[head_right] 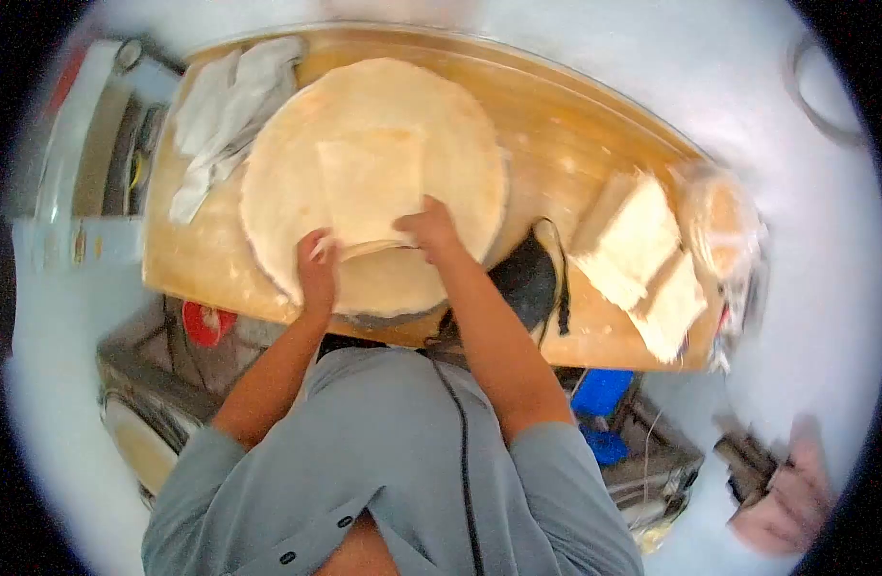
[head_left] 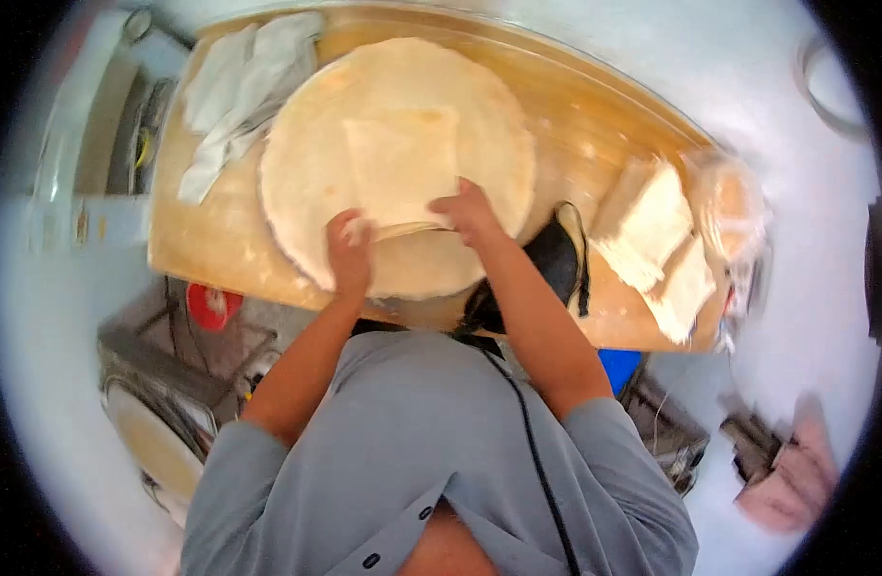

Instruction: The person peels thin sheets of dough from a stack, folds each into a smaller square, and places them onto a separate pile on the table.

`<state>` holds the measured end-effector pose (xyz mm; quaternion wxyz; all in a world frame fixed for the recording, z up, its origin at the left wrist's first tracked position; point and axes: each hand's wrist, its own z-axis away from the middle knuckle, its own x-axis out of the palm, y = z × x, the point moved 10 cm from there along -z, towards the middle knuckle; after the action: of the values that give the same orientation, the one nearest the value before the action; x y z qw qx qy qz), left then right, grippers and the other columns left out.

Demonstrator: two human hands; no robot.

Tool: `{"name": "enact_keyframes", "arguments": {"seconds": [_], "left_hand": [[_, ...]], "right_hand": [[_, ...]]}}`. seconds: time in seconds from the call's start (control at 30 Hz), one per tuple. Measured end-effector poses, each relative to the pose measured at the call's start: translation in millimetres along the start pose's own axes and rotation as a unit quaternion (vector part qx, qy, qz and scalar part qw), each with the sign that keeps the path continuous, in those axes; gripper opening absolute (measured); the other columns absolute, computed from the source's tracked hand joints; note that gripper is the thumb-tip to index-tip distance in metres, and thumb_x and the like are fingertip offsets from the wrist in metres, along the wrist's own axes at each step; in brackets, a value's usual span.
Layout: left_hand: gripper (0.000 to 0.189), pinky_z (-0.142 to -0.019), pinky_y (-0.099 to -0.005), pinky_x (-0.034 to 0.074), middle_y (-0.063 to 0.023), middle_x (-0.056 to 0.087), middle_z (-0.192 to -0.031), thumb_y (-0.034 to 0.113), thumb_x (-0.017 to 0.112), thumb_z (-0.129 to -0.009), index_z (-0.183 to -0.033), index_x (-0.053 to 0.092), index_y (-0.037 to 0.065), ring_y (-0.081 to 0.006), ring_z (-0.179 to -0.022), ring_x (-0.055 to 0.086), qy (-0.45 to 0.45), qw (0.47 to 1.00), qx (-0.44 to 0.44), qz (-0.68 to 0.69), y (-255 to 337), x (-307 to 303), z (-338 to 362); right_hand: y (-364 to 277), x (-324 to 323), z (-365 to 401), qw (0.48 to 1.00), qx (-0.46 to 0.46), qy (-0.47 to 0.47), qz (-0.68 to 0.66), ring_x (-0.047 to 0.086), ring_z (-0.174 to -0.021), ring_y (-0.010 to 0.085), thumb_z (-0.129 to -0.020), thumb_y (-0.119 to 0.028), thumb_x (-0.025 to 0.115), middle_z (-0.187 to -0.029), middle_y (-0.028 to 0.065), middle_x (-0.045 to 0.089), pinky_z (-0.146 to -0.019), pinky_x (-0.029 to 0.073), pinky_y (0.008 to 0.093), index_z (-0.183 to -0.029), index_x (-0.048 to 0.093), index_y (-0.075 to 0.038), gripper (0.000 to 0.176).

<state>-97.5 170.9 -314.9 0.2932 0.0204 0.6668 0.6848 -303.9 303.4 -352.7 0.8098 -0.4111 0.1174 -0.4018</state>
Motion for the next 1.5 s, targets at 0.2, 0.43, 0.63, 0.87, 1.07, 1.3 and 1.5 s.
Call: {"name": "enact_keyframes", "arguments": {"seconds": [0.2, 0.43, 0.63, 0.87, 1.07, 1.3, 1.5], "left_hand": [[0.048, -0.090, -0.0377, 0.053, -0.0130, 0.059, -0.119, 0.039, 0.058, -0.097, -0.127, 0.051, 0.003, -0.0250, -0.103, 0.060, -0.229, 0.762, -0.464, 0.389, 38, 69, 83], [0.048, -0.086, -0.0321, 0.056, -0.0114, 0.058, -0.123, 0.014, 0.059, -0.095, -0.138, 0.043, 0.001, -0.0206, -0.101, 0.063, -0.449, 0.789, -0.313, 0.279, 156, 196, 118], [0.052, -0.084, -0.0303, 0.056, -0.0132, 0.058, -0.124, 0.002, 0.061, -0.091, -0.138, 0.042, -0.001, -0.0208, -0.107, 0.062, -0.536, 0.794, -0.139, 0.250, 283, 320, 147], [0.052, -0.073, -0.0304, 0.058, -0.0143, 0.063, -0.114, -0.004, 0.066, -0.085, -0.133, 0.046, -0.005, -0.0206, -0.091, 0.066, -0.543, 0.824, -0.045, 0.156, 208, 452, 172], [0.055, -0.069, -0.0307, 0.058, -0.0164, 0.062, -0.118, -0.003, 0.067, -0.082, -0.133, 0.047, -0.002, -0.0226, -0.090, 0.067, -0.506, 0.861, -0.048, -0.037, 133, 470, 181], [0.065, -0.116, -0.0492, 0.027, -0.0193, 0.041, -0.146, 0.017, 0.068, -0.085, -0.143, 0.040, 0.004, -0.0364, -0.136, 0.039, -0.344, 0.816, 0.441, -0.144, 237, 423, 218], [0.073, -0.122, -0.0490, 0.011, -0.0199, 0.024, -0.157, 0.035, 0.060, -0.090, -0.151, 0.031, 0.007, -0.0354, -0.148, 0.016, -0.543, 0.570, 0.541, -0.296, 192, 443, 294]], "right_hand": [[-24, -44, 88, 0.987, -0.005, -0.027, -0.158, 0.065, -0.097, 0.0244, -0.077, 0.007, 0.068, -0.112, 0.0147, 0.065, -0.083, 0.055, 0.0364, -0.124, 0.056, 0.005, 0.048], [-69, -200, 193, 0.954, -0.104, 0.098, -0.263, 0.064, -0.106, 0.0246, -0.077, 0.009, 0.067, -0.117, 0.0133, 0.065, -0.092, 0.053, 0.0368, -0.128, 0.053, 0.004, 0.053], [-130, -345, 250, 0.934, -0.209, 0.189, -0.220, 0.064, -0.104, 0.0232, -0.081, 0.008, 0.064, -0.117, 0.0126, 0.065, -0.092, 0.053, 0.0360, -0.125, 0.054, 0.001, 0.046], [-49, -457, 220, 0.928, -0.179, 0.316, -0.089, 0.065, -0.095, 0.0187, -0.082, 0.002, 0.068, -0.110, 0.0099, 0.068, -0.085, 0.053, 0.0324, -0.119, 0.060, 0.003, 0.037], [43, -484, 176, 0.927, -0.128, 0.334, -0.114, 0.066, -0.086, 0.0189, -0.078, 0.004, 0.069, -0.102, 0.0108, 0.069, -0.074, 0.054, 0.0302, -0.122, 0.056, 0.005, 0.046], [-45, -448, 236, 0.761, -0.076, 0.539, 0.353, 0.058, -0.114, 0.0350, -0.077, -0.019, 0.079, -0.131, 0.0234, 0.056, -0.092, 0.049, 0.0415, -0.130, 0.053, 0.001, 0.062], [-107, -433, 143, 0.720, -0.121, 0.527, 0.435, 0.025, -0.142, 0.0446, -0.086, -0.067, 0.053, -0.152, 0.0259, 0.031, -0.112, 0.021, 0.0606, -0.149, 0.035, -0.007, 0.089]]}}
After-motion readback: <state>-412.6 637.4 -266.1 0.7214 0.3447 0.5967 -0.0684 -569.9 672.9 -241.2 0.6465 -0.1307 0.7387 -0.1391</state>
